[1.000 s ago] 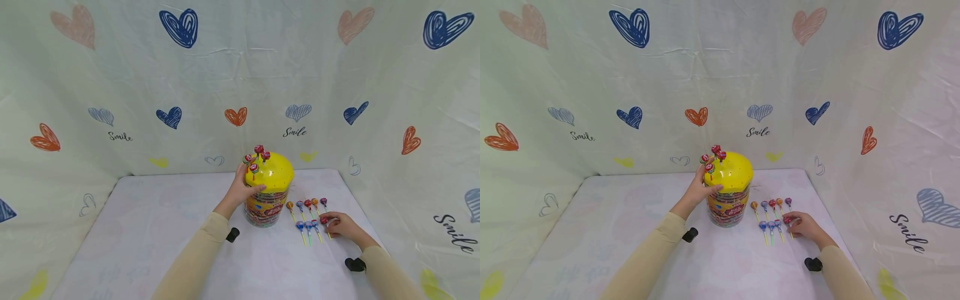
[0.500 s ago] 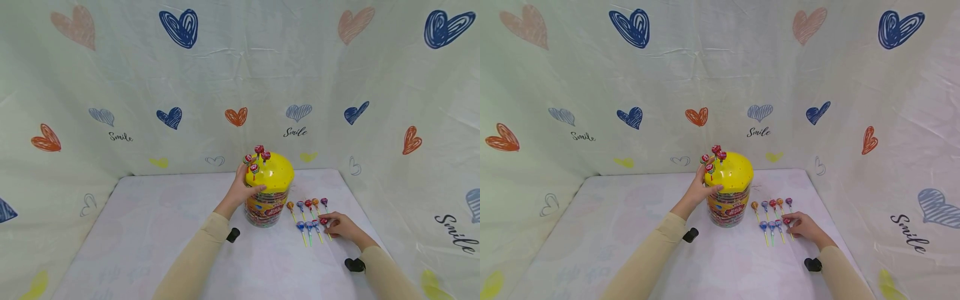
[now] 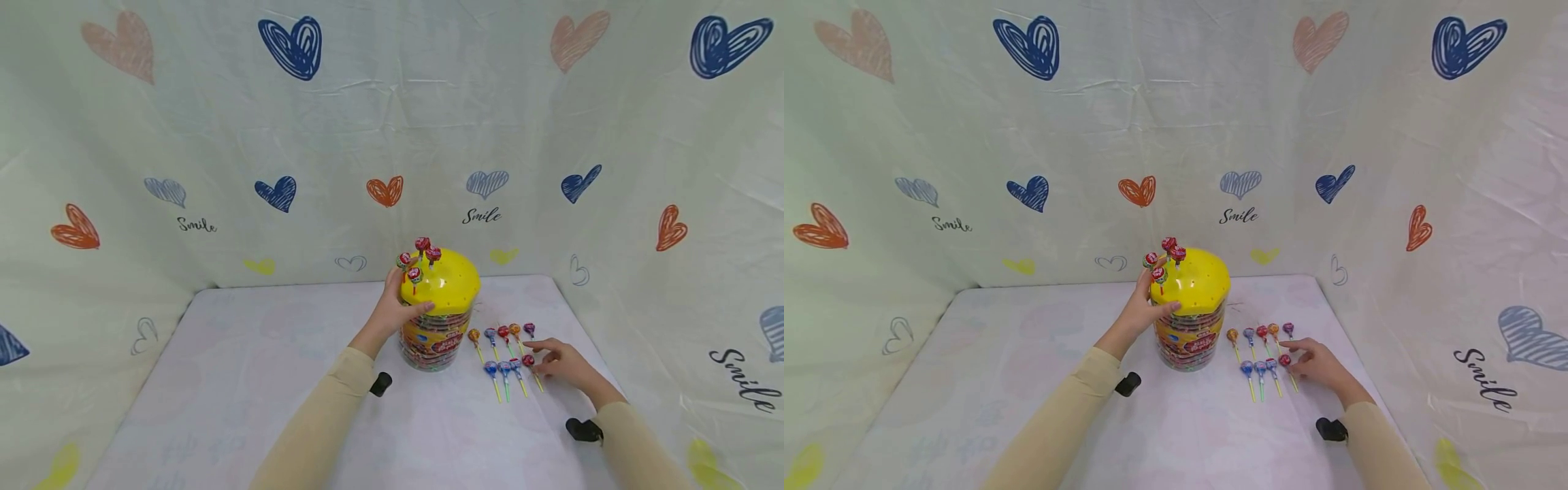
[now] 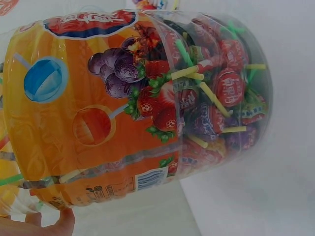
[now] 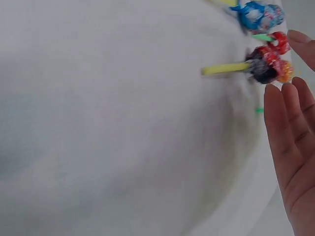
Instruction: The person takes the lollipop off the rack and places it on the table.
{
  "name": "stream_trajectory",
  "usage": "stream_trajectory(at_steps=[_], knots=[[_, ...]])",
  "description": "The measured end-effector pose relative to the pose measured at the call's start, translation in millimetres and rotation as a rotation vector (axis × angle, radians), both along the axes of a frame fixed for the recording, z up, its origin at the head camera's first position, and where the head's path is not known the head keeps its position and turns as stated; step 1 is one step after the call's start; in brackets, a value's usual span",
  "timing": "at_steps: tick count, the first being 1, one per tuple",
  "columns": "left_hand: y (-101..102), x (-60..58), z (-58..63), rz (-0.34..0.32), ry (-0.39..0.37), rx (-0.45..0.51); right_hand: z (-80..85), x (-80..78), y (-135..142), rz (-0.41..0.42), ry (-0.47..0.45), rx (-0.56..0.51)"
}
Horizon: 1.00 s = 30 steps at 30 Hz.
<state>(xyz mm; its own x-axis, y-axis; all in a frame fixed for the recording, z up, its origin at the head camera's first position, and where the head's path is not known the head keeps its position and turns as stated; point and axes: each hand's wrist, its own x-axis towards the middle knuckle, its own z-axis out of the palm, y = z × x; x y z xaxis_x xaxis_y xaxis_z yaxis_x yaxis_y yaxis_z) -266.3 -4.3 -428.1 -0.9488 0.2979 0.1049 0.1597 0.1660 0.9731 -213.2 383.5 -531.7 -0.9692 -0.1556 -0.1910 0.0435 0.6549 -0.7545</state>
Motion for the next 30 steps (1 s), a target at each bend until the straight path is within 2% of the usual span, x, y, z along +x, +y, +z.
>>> stream_trajectory(at_steps=[3, 8, 14, 23, 30], knots=[[-1, -0.3, -0.6, 0.001, 0.002, 0.003, 13.3, -4.6, -3, 0.039, 0.080, -0.022], [-1, -0.7, -1.5, 0.004, -0.002, 0.007, 37.6, -11.7, -19, 0.023, 0.145, -0.114], [-1, 0.3, -1.2, -0.001, -0.013, 0.010, 70.3, -18.7, -50, 0.023, 0.218, -0.221], [-2, 0.3, -1.8, -0.003, -0.009, 0.009, 114.8, -28.1, -97, 0.114, 0.406, -0.354], [-2, -0.6, -3.4, -0.004, -0.007, 0.017, 139.6, -28.6, -121, 0.186, 0.488, -0.359]])
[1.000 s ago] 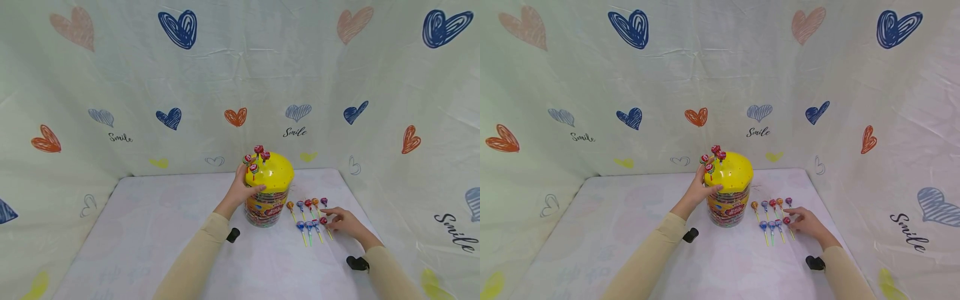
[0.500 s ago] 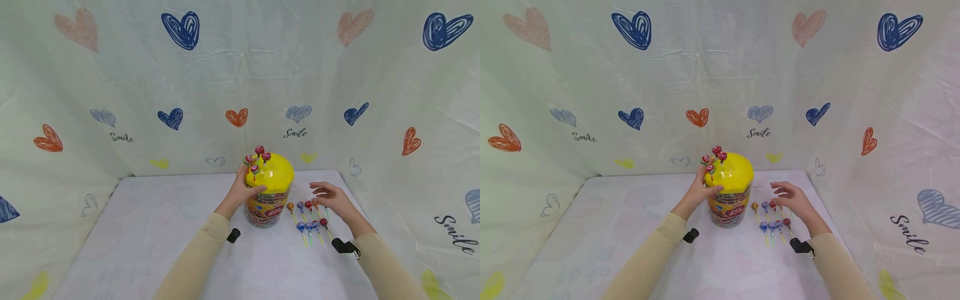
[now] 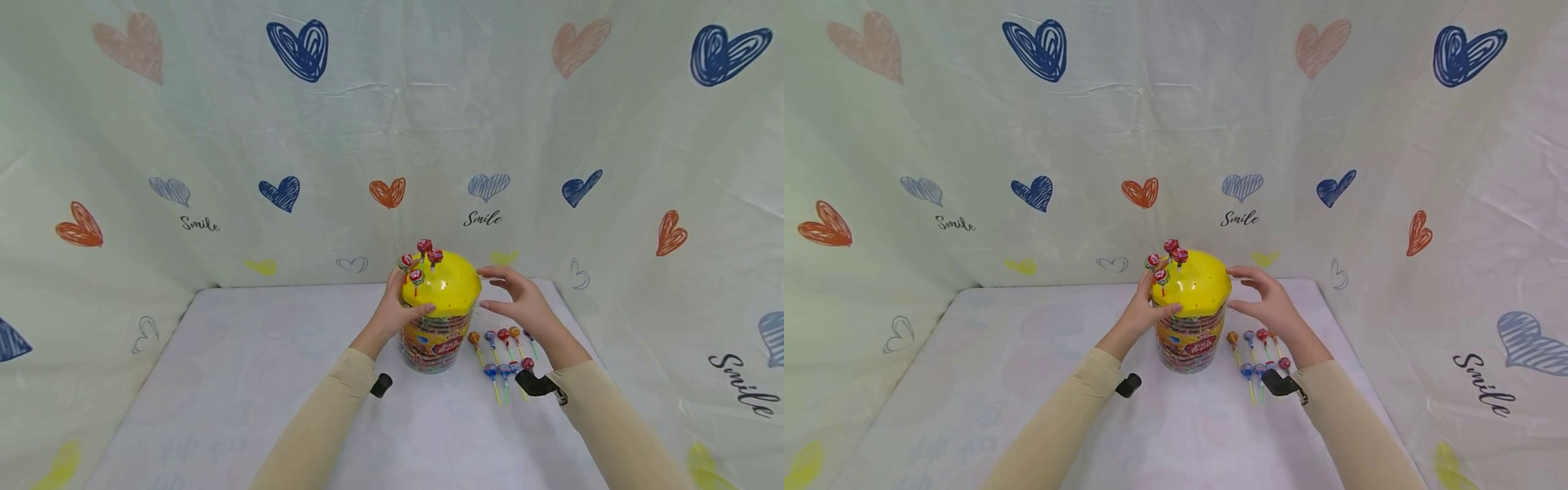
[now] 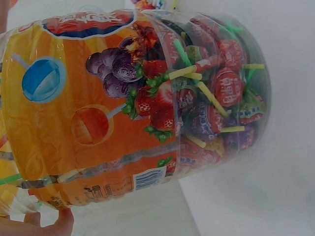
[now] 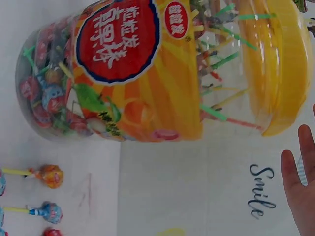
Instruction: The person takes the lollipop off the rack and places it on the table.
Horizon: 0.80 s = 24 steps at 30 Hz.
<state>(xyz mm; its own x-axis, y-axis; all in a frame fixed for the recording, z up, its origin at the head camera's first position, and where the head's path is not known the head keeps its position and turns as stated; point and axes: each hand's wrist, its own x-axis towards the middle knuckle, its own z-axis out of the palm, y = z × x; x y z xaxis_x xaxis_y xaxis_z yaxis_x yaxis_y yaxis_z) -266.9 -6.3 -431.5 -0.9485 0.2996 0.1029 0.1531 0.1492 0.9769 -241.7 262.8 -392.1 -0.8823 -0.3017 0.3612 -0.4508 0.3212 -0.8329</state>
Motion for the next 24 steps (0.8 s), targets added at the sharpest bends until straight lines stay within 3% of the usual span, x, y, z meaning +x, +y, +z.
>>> stream_trajectory(at_steps=[11, 17, 24], knots=[[-1, -1.1, -1.0, -0.008, 0.014, -0.002, 27.3, -2.7, -35, 0.077, 0.065, 0.048], [-1, -1.8, -2.1, -0.014, 0.025, -0.006, 34.0, -6.2, -46, 0.151, 0.091, 0.044], [-1, -0.7, -1.3, -0.023, 0.014, 0.001, 37.5, -9.8, -54, 0.178, 0.056, 0.069]])
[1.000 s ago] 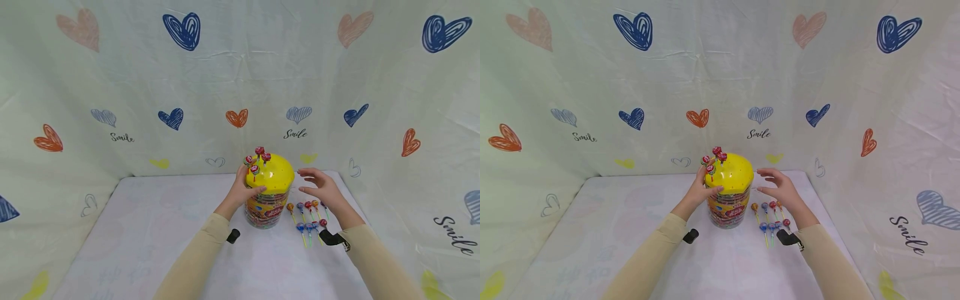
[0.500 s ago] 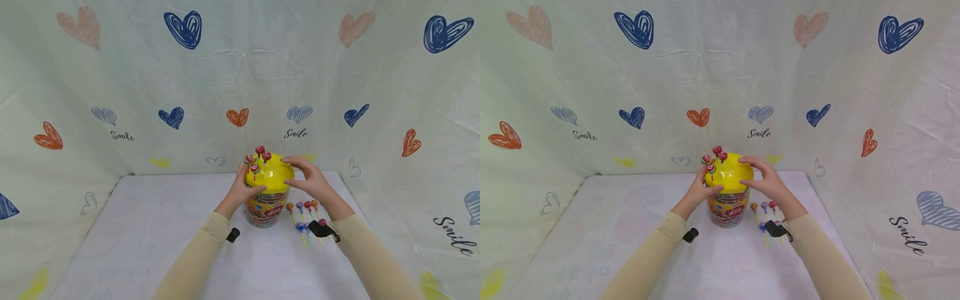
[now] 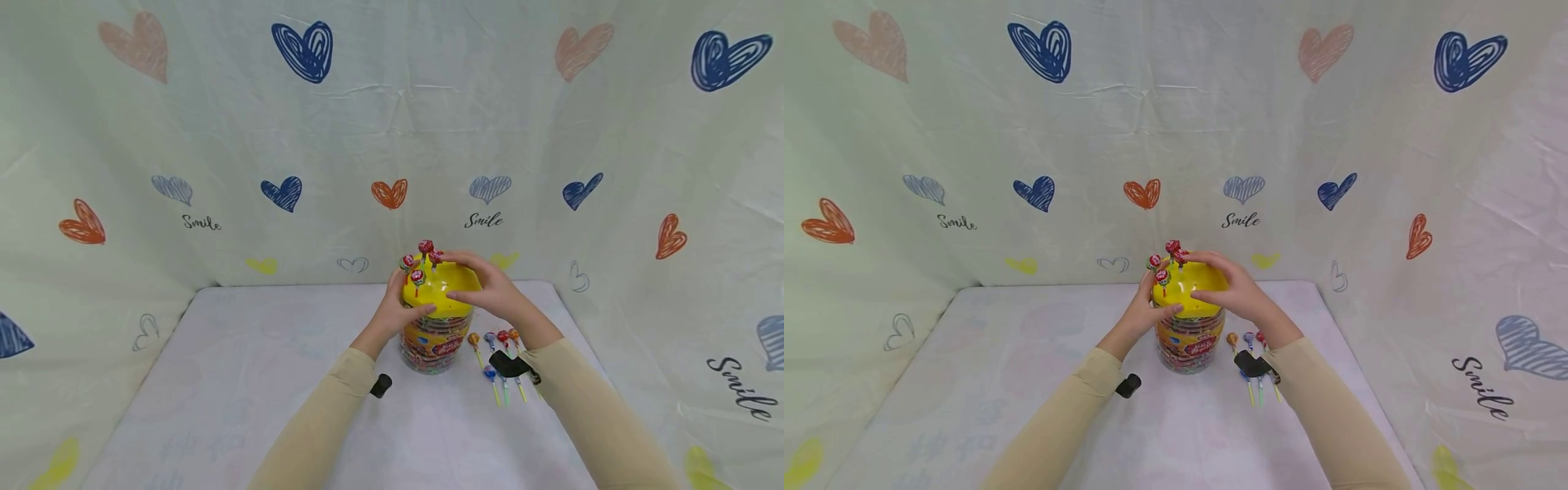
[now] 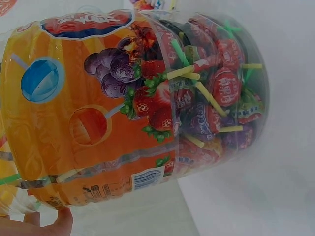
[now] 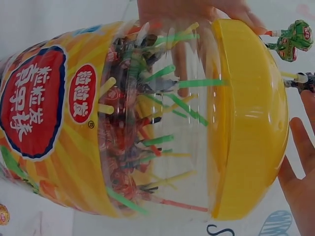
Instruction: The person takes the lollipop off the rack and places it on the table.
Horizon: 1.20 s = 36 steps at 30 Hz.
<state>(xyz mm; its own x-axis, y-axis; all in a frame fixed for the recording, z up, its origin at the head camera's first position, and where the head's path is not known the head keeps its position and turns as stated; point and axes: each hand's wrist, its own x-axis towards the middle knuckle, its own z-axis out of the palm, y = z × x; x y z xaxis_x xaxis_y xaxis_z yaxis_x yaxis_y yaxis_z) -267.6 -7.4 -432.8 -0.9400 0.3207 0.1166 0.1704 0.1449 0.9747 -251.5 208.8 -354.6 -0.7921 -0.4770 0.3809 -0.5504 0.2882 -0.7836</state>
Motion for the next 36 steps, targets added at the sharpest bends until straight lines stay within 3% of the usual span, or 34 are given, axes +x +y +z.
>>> stream_trajectory(at_steps=[8, 10, 13, 15, 17, 21, 28, 36], knots=[[0, -1.7, 0.5, -0.029, -0.006, -0.009, 1.9, -1.5, -4, 0.002, 0.000, 0.014], [-1, 4.8, 9.9, -0.038, -0.001, -0.007, 1.8, -1.6, -4, 0.003, 0.001, 0.011], [-1, 4.4, 11.0, -0.040, -0.005, -0.007, 1.2, -1.8, -4, 0.007, 0.003, 0.005], [-1, 4.3, 10.1, -0.037, -0.004, -0.008, 1.4, -1.2, -5, 0.011, -0.001, -0.009], [0, -3.1, 0.1, -0.030, -0.011, -0.013, 2.1, 0.1, -5, 0.009, -0.012, -0.026], [1, -3.5, -2.7, -0.018, -0.006, -0.017, 5.3, 5.1, -4, -0.010, -0.041, -0.074], [1, -2.7, -4.0, 0.005, 0.008, -0.008, 4.5, 8.5, 14, 0.020, -0.011, -0.181], [1, -1.1, -0.7, 0.008, 0.033, 0.009, -9.0, 16.4, 47, 0.008, -0.056, -0.273]])
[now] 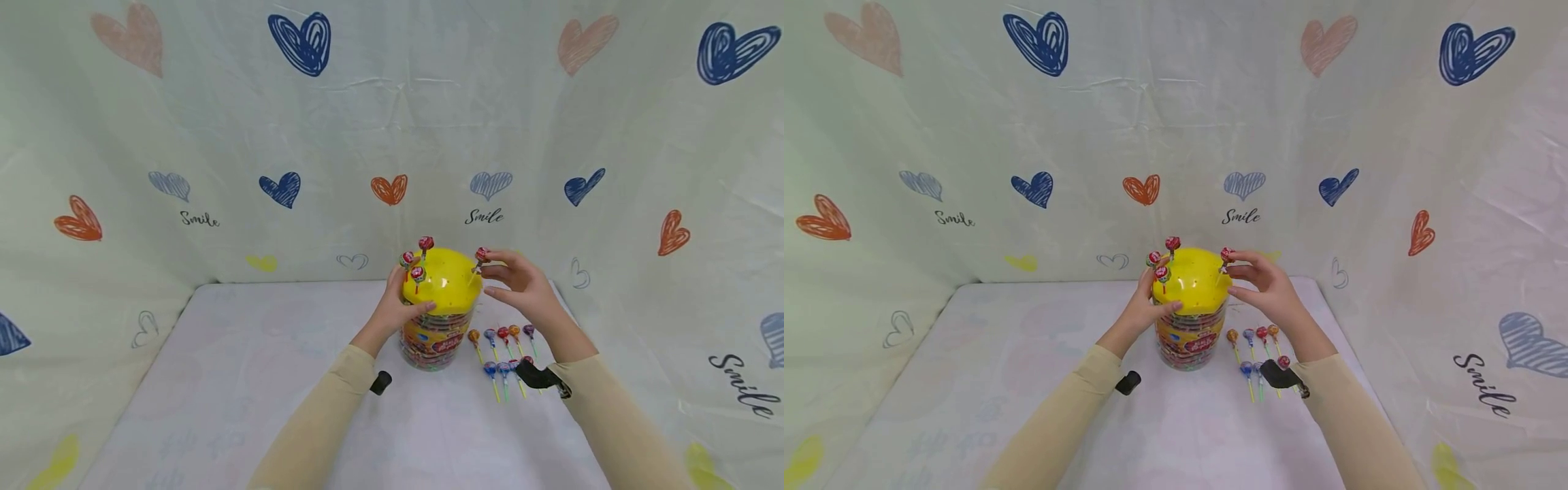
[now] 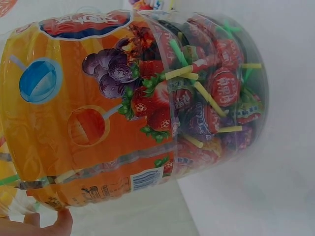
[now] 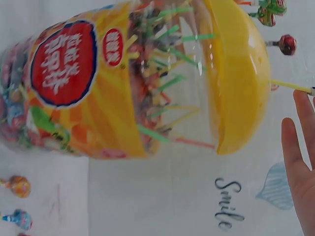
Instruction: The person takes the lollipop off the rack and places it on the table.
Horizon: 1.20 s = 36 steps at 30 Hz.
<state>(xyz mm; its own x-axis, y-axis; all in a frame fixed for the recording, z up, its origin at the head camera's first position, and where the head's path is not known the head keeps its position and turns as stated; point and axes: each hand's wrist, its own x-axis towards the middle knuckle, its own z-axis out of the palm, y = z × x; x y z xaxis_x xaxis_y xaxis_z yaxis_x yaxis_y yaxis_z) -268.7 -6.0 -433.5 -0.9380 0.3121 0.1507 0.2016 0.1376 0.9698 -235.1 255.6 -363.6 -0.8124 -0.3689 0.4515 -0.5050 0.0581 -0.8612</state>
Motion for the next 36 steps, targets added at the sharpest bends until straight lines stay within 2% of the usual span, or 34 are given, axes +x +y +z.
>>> stream_trajectory(at_steps=[7, 12, 18, 24, 32, 36], knots=[[0, 0.6, 0.2, 0.003, 0.004, 0.001, -15.3, 11.1, 25, -0.054, -0.047, -0.045], [1, -0.2, -1.0, 0.001, -0.008, 0.012, -30.9, 20.2, 42, -0.106, -0.079, -0.023], [1, -0.5, -1.5, 0.001, -0.014, 0.014, -57.0, 31.7, 65, -0.171, -0.150, 0.055], [2, -0.2, -1.0, 0.015, -0.024, 0.001, -78.4, 40.1, 85, -0.262, -0.234, 0.190], [2, 0.2, -0.6, 0.019, -0.037, 0.000, -100.8, 38.7, 111, -0.311, -0.398, 0.311], [2, -0.2, -0.6, 0.008, -0.026, 0.001, -115.5, 38.2, 123, -0.342, -0.449, 0.384]])
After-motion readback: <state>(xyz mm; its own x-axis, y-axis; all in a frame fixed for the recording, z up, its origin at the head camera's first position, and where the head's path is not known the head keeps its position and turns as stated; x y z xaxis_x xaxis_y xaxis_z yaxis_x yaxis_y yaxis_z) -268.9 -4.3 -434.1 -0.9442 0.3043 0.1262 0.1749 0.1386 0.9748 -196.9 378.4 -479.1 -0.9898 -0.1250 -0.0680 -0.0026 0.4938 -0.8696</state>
